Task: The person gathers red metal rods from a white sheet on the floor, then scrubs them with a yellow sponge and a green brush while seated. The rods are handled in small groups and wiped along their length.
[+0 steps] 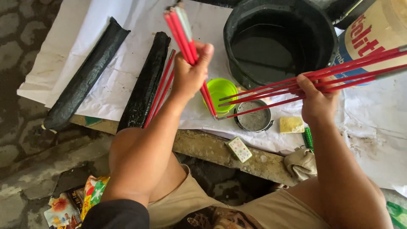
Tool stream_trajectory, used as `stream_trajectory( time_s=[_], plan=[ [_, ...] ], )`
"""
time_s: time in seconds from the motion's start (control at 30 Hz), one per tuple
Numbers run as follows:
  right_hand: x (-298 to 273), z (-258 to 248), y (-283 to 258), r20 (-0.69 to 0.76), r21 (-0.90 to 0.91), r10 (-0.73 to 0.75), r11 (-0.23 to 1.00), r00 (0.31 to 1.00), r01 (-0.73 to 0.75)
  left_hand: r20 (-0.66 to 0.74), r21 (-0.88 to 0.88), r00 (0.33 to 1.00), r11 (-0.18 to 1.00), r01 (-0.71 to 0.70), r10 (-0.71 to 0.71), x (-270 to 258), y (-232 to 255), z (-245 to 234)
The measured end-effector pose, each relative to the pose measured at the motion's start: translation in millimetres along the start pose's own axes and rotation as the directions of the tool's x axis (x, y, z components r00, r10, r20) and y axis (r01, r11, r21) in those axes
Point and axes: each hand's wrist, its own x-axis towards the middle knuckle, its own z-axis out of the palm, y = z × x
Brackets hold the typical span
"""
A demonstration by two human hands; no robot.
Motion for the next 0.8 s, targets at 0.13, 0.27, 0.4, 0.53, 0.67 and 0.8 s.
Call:
stream_trajectory(
  time_s=[0.13, 0.27, 0.4, 0.53, 0.67, 0.8],
  plan=[
    [-12, 7, -1, 0.1, -0.069, 0.022, 0.998, 0.995, -0.016, 0.159, -0.052, 0.987, 0.998, -0.022, 0.03, -9, -9, 22],
    [-23, 17, 3, 0.268, 0.006, -0.155, 0.987, 0.951, 0.16, 0.224, -0.158, 0.973, 0.982, 0.1, -0.063, -23, -15, 47],
    [-37, 26, -7, 0.362, 0.071, -0.214, 0.977, 0.908, 0.202, 0.335, -0.097, 0.942, 0.995, 0.022, 0.012, -28, -13, 58],
    [-33, 28, 7, 0.389, 0.107, -0.274, 0.962, 0.88, 0.252, 0.306, -0.089, 0.952, 0.996, 0.029, 0.0, -28, -20, 63],
    [-42, 42, 17, 0.299, 0.311, -0.25, 0.938, 0.921, 0.153, 0.425, -0.122, 0.904, 0.986, 0.115, -0.052, -38, -14, 71],
    [-47, 47, 24, 0.229, 0.154, -0.136, 0.983, 0.964, 0.102, 0.524, -0.089, 0.848, 0.984, 0.155, -0.087, -52, -12, 91]
  ],
)
